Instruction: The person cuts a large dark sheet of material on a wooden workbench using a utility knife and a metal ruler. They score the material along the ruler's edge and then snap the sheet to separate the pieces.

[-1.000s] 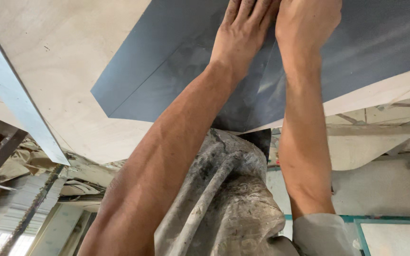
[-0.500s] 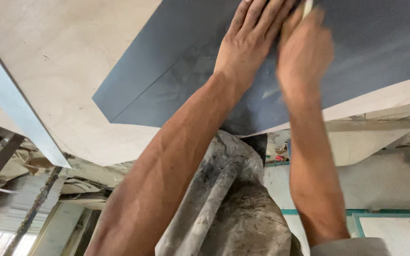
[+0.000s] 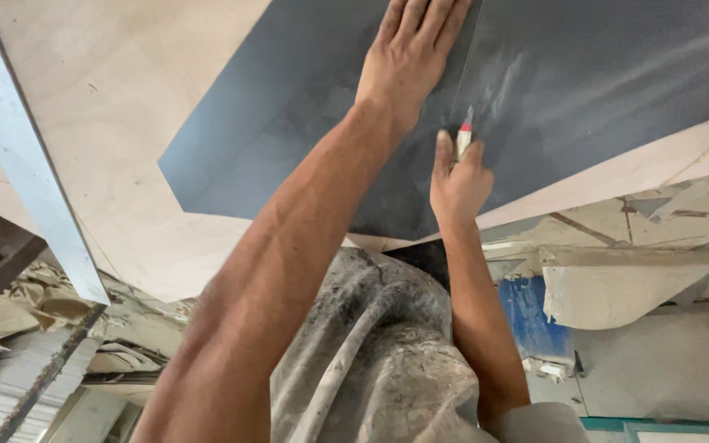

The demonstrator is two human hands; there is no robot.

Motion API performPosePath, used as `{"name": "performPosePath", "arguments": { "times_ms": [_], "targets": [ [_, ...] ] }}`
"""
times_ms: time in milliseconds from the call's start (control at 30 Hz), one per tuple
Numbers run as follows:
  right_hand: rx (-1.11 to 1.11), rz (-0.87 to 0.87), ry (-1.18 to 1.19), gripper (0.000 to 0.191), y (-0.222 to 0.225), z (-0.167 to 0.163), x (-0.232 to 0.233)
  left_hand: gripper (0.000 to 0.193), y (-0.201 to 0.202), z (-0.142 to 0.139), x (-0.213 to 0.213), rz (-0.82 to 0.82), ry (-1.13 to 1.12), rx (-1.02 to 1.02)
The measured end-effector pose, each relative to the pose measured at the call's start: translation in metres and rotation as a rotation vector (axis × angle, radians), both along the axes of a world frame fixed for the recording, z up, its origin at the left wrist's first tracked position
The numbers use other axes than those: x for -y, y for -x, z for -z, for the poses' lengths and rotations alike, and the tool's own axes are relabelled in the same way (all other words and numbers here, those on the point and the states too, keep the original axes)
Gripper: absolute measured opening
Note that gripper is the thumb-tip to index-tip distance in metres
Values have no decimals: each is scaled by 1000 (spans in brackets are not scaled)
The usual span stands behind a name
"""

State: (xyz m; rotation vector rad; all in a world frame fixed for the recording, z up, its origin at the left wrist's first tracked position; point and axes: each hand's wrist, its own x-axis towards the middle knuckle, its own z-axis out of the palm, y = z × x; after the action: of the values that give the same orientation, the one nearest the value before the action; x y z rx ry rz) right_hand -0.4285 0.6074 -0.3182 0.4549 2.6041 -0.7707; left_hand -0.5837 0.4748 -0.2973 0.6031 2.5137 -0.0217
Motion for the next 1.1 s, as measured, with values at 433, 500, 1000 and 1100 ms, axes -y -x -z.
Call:
{"name": "performPosePath", "arguments": {
  "times_ms": [433,500,1000,1100],
  "targets": [
    [80,-11,-7,47,31,-20,0,84,-67,5,16,37,-83,-463],
    [-1,-18,-19,48,32,-23,1,83,-109,-11,20,-56,-192,-348],
    [-301,-98,47,49,15,-6,-7,126,-184,-2,5,-131,17,-7],
    [-257,-70,65,38,1,8,-6,128,-190,9,2,-139,59,-72]
  ]
}}
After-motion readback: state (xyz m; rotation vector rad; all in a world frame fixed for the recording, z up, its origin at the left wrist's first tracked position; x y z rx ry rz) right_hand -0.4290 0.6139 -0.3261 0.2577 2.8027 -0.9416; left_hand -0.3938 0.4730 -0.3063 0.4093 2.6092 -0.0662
